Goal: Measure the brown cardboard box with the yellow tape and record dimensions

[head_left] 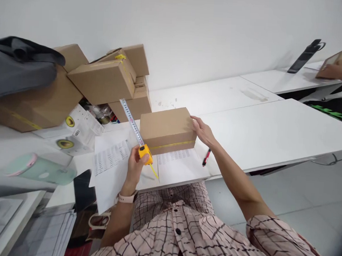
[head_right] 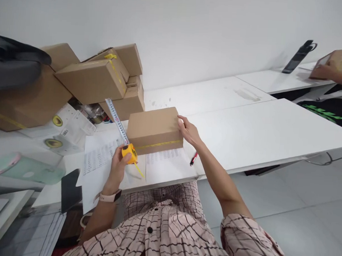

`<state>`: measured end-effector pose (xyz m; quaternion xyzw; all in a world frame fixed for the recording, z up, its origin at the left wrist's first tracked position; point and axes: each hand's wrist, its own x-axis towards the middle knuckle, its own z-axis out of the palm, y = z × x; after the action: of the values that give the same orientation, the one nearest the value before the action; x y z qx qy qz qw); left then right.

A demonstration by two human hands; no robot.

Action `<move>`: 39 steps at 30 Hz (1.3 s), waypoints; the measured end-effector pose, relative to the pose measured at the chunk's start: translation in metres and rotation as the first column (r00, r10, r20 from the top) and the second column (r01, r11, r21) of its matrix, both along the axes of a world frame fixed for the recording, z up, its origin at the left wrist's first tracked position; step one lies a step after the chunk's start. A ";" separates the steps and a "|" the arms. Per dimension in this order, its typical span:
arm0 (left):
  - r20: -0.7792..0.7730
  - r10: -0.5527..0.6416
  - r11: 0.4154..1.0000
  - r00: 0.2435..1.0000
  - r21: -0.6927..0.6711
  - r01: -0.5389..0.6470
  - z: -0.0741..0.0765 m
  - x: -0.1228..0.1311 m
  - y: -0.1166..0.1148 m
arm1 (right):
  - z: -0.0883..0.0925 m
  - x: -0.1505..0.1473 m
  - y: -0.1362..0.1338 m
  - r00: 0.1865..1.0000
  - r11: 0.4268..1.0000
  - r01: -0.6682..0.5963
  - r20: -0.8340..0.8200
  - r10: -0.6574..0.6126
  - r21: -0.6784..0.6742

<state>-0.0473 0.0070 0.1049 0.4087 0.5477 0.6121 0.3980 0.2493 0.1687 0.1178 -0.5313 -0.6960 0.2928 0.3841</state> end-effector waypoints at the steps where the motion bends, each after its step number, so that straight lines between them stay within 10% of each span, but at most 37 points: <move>1: -0.005 -0.012 1.000 1.000 0.021 0.012 0.007 -0.003 0.006 | 0.006 -0.003 0.001 1.000 0.999 -0.020 0.004 0.020 0.044; 10: -0.046 -0.085 0.991 0.995 0.097 0.089 0.059 -0.025 0.058 | 0.062 -0.032 0.058 0.949 0.928 0.105 0.244 -0.201 0.358; 16: -0.122 -0.079 0.978 0.989 0.185 0.100 0.070 -0.001 0.065 | 0.070 -0.071 0.086 0.908 0.945 -0.066 0.412 -0.076 0.321; 27: 0.164 -0.451 0.882 0.877 -0.066 0.466 -0.024 0.100 0.020 | 0.073 -0.087 0.091 0.969 0.968 -0.028 0.244 -0.036 0.251; 39: 0.140 -0.405 0.900 0.904 -0.116 0.421 -0.038 0.110 0.020 | 0.074 -0.091 0.099 0.948 0.962 -0.012 0.309 -0.076 0.274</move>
<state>0.0624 0.0273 0.0671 0.4507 0.4678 0.4948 0.5773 0.1586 0.2675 0.1920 -0.5249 -0.7733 0.0991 0.3416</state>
